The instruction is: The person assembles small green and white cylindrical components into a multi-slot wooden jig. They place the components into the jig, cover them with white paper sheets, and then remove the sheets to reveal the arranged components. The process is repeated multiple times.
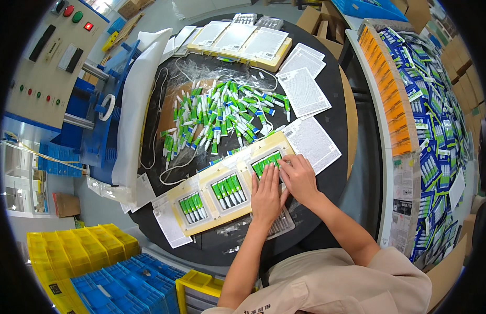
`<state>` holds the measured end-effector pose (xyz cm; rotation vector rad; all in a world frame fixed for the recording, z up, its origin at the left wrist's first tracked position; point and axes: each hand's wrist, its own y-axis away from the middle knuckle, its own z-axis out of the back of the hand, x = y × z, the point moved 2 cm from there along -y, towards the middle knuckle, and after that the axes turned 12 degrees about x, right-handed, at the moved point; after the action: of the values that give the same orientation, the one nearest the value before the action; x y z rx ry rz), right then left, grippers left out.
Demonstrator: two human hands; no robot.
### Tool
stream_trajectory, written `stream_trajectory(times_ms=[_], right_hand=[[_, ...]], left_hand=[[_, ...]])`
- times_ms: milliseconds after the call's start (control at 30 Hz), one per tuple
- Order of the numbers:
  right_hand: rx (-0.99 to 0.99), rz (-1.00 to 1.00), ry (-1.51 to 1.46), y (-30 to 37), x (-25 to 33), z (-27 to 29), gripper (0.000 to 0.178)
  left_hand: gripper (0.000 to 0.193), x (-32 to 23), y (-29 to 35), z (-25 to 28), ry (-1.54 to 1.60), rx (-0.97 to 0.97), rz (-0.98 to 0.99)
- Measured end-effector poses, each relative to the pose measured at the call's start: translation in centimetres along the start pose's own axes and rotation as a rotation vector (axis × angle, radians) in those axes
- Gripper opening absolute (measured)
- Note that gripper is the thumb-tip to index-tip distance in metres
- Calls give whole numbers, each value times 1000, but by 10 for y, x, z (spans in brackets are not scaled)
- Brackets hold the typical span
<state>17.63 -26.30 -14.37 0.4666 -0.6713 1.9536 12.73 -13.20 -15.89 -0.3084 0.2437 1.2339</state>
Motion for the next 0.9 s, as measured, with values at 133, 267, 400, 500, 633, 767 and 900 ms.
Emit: stream_trajectory(times_ms=[133, 267, 400, 500, 633, 767, 900], right_hand=[[13, 87, 132, -6, -3, -8, 25], [21, 87, 26, -7, -19, 27, 31], [354, 176, 518, 8, -57, 74, 50], [556, 271, 638, 21, -82, 74, 54], [568, 393, 725, 32, -104, 66, 52], [569, 407, 815, 43, -116, 67, 45], [456, 407, 776, 48, -106, 71, 42]], left_hand=[[67, 0, -1, 1, -10, 48, 6], [59, -1, 5, 12, 23, 39, 35], [47, 16, 50, 35, 56, -49, 101], [44, 46, 113, 60, -32, -189, 238], [53, 118, 209, 104, -29, -242, 627], [96, 186, 260, 123, -142, 190, 694], [94, 226, 271, 111, -155, 256, 635]])
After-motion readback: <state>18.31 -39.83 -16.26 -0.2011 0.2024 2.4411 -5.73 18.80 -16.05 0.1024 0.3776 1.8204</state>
